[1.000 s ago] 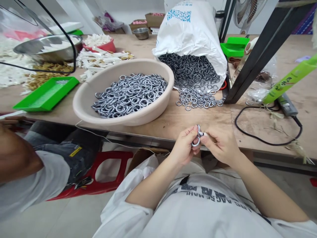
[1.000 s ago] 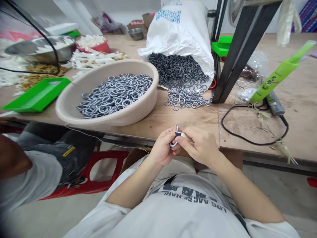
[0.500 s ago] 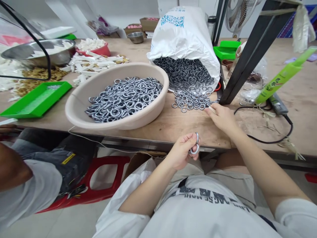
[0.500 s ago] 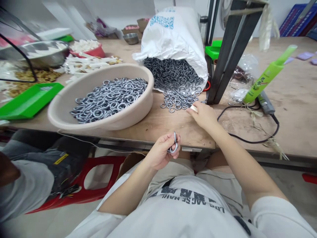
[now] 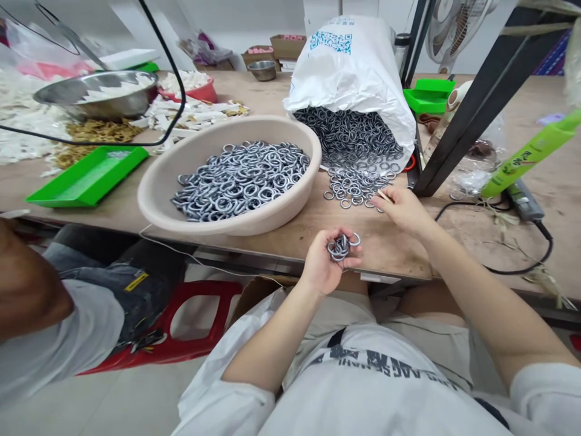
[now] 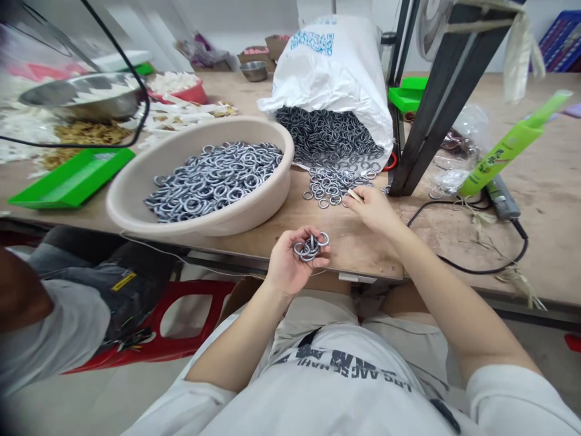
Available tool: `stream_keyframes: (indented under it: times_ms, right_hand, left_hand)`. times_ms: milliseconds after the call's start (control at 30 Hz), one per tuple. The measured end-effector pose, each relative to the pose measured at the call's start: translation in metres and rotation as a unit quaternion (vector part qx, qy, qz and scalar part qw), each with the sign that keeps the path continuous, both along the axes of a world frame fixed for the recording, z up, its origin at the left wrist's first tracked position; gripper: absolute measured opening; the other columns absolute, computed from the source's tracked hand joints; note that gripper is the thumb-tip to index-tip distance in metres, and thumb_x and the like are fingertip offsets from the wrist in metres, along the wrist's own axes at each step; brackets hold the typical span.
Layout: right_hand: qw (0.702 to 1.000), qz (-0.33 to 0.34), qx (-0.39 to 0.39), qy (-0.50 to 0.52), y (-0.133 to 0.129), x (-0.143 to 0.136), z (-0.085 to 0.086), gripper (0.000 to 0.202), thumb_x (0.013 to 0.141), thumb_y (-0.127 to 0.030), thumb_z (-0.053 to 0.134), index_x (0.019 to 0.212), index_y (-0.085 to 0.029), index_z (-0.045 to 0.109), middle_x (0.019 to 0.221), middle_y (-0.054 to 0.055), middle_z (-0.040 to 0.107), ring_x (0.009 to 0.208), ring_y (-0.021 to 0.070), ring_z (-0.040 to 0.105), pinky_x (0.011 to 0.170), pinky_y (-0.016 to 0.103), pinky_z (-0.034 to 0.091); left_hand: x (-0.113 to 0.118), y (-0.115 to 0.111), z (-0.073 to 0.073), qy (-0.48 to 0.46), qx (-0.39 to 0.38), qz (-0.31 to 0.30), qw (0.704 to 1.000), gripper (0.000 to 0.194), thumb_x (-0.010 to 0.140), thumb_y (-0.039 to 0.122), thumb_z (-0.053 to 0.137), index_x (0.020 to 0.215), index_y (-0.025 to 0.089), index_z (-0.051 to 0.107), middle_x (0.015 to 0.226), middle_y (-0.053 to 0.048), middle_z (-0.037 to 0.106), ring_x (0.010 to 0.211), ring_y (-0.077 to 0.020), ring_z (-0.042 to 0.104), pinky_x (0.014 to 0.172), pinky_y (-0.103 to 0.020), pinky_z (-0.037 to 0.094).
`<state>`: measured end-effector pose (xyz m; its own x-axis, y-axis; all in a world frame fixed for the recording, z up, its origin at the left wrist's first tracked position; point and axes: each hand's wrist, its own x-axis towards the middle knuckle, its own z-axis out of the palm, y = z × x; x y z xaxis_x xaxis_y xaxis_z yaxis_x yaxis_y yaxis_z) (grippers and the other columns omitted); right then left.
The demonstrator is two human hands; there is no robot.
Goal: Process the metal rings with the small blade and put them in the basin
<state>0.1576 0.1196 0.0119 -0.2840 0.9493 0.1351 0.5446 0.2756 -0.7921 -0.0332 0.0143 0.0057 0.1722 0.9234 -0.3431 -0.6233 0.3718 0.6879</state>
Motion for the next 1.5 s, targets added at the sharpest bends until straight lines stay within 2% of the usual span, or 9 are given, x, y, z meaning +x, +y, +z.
stream_keyframes:
  times_ms: [133,267,433,633,733,933,1167,1367,1500]
  right_hand:
    - [0.948,0.003,-0.131,0.291,-0.069,-0.013,0.007,0.037,0.086,-0.052,0.067,0.075,-0.02,0.054,0.063,-0.005,0.05,0.047,0.0066,0.037,0.044,0.022,0.029]
    - [0.918,-0.034,-0.147,0.367,-0.114,-0.027,0.001,0.031,0.085,-0.05,0.07,0.084,-0.022,0.057,0.065,-0.005,0.055,0.048,0.0095,0.048,0.044,0.023,0.04]
    - [0.961,-0.023,-0.006,0.277,-0.109,-0.015,-0.001,0.025,0.087,-0.042,0.069,0.104,-0.023,0.066,0.098,0.003,0.068,0.087,0.0174,0.064,0.077,0.03,0.052]
    - [0.989,0.011,0.116,0.09,-0.105,0.002,0.01,0.028,0.096,-0.044,0.055,0.089,-0.019,0.063,0.073,0.0,0.058,0.065,0.0127,0.051,0.062,0.027,0.037]
    - [0.977,0.049,0.203,-0.037,-0.113,0.004,0.013,0.033,0.097,-0.041,0.054,0.074,-0.018,0.056,0.066,-0.001,0.05,0.061,0.0117,0.044,0.061,0.028,0.03]
    - [0.966,0.069,0.229,-0.094,-0.122,0.006,0.019,0.036,0.099,-0.04,0.051,0.07,-0.019,0.05,0.065,-0.002,0.049,0.059,0.011,0.042,0.06,0.028,0.026]
    - [0.984,-0.042,0.094,-0.143,-0.075,0.03,0.002,0.051,0.101,-0.054,0.036,0.068,-0.02,0.054,0.06,0.0,0.055,0.06,0.0151,0.051,0.059,0.028,0.029]
    - [0.945,-0.075,0.094,-0.304,-0.009,0.016,-0.01,0.038,0.092,-0.052,0.055,0.106,-0.02,0.068,0.108,0.013,0.072,0.09,0.0269,0.064,0.07,0.032,0.039]
    - [0.944,-0.069,0.074,-0.315,0.004,0.007,-0.006,0.023,0.092,-0.038,0.059,0.095,-0.016,0.068,0.105,0.016,0.071,0.088,0.027,0.062,0.071,0.034,0.04]
  left_hand:
    - [0.025,-0.001,-0.004,0.066,0.063,0.005,0.996,0.039,0.08,0.053,0.069,0.088,0.016,0.06,0.079,-0.001,0.059,0.06,-0.0107,0.059,0.044,-0.021,0.054]
    - [0.046,-0.009,-0.01,0.085,0.119,-0.013,0.989,0.04,0.084,0.057,0.066,0.087,0.018,0.056,0.065,0.004,0.051,0.048,-0.0065,0.046,0.036,-0.014,0.039]
    - [0.047,-0.015,-0.005,0.066,0.131,-0.06,0.987,0.037,0.087,0.055,0.063,0.089,0.018,0.055,0.06,0.007,0.045,0.04,-0.0041,0.039,0.033,-0.013,0.023]
    - [0.039,-0.019,0.007,0.02,0.087,-0.082,0.993,0.039,0.085,0.052,0.066,0.08,0.018,0.048,0.064,0.006,0.047,0.039,-0.0034,0.041,0.032,-0.014,0.018]
    - [0.036,-0.02,0.01,0.022,0.085,-0.081,0.993,0.039,0.085,0.052,0.067,0.08,0.018,0.048,0.06,0.007,0.047,0.038,-0.0038,0.039,0.032,-0.014,0.019]
    - [0.035,-0.02,0.008,0.025,0.085,-0.102,0.991,0.04,0.084,0.054,0.067,0.081,0.019,0.047,0.06,0.007,0.047,0.037,-0.0035,0.038,0.032,-0.013,0.019]
    - [0.031,-0.032,0.01,0.045,0.092,-0.223,0.969,0.04,0.087,0.051,0.065,0.076,0.015,0.05,0.066,0.004,0.049,0.041,-0.0027,0.042,0.034,-0.014,0.019]
    - [0.027,-0.028,0.006,0.062,0.069,-0.138,0.986,0.04,0.082,0.054,0.07,0.082,0.016,0.054,0.068,0.004,0.05,0.045,-0.0038,0.044,0.036,-0.015,0.026]
    - [0.019,-0.021,0.003,0.062,0.054,-0.088,0.993,0.036,0.083,0.047,0.07,0.095,0.014,0.062,0.07,0.004,0.05,0.046,-0.0035,0.043,0.036,-0.015,0.026]
